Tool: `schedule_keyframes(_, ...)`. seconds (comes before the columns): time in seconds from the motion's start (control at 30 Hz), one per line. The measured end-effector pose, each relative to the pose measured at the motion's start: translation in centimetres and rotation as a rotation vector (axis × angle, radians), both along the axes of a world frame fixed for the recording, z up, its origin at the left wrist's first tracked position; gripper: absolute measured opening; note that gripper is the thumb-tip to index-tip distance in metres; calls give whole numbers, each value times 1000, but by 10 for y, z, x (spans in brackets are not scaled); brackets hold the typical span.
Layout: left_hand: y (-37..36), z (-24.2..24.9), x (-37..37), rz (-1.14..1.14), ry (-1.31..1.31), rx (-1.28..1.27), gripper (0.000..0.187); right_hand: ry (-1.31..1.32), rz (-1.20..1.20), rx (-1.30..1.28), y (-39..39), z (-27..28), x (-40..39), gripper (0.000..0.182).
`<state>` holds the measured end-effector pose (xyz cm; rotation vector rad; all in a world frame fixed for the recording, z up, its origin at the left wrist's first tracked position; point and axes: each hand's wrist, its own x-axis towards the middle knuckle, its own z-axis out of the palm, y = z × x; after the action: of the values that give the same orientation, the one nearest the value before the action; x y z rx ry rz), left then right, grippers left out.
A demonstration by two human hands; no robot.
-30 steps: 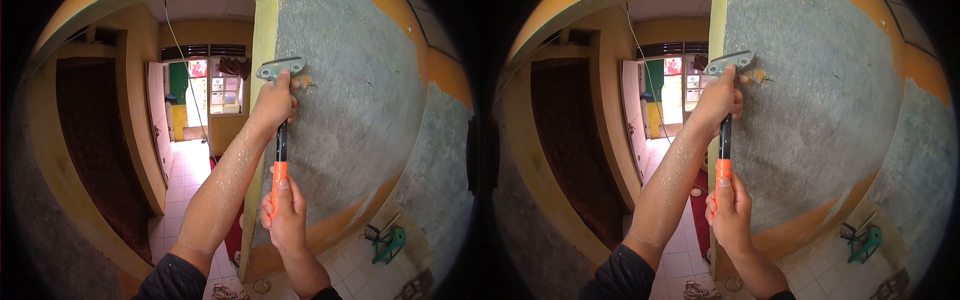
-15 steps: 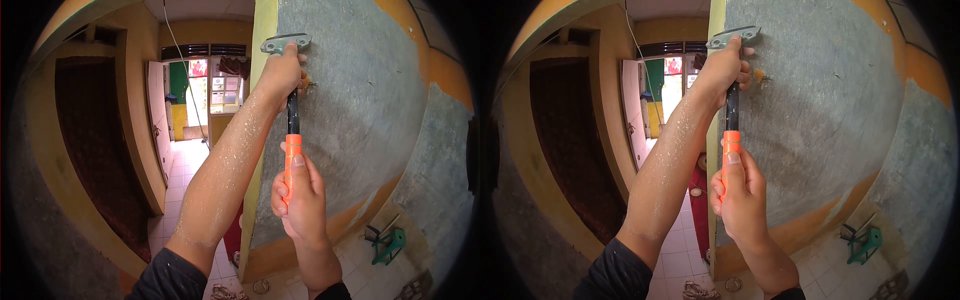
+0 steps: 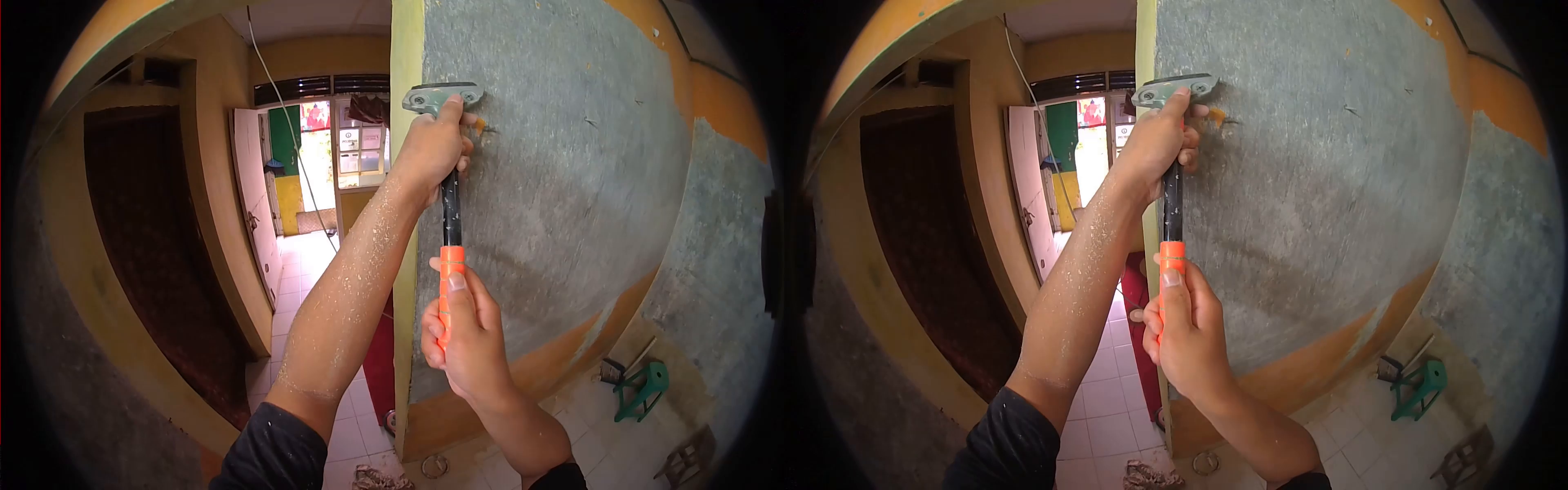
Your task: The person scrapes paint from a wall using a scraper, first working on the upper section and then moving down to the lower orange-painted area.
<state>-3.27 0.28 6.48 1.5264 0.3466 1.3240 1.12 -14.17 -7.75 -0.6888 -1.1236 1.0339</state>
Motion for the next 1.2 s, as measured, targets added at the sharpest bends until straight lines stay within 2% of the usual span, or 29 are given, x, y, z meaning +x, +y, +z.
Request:
schedule_keyframes(0.2,-3,-65,10,18,36,-40,45,24,32,-58,-4,-57,8,42)
schedule_keyframes(0.53,-18,-270,39,76,125,-320,51,-122,60,-366,-34,-235,83,38)
schedule_keyframes(0.67,-29,-319,64,50,31,-519,49,-147,43,-499,-49,-268,114,36)
schedule_keyframes(0.87,-35,-388,114,117,-145,-788,46,-343,-58,-439,-53,-334,182,32)
schedule_keyframes(0.97,-54,-449,142,171,-206,-905,47,-647,-107,-297,-66,-384,234,32)
schedule_keyframes(1.07,-80,-491,160,196,-251,-943,45,-654,-80,-283,-82,-419,261,32)
schedule_keyframes(1.17,-105,-518,169,177,-232,-964,41,-491,173,-640,-104,-417,282,33)
schedule_keyframes(1.2,-111,-523,169,152,-237,-975,38,-449,224,-671,-107,-419,287,32)
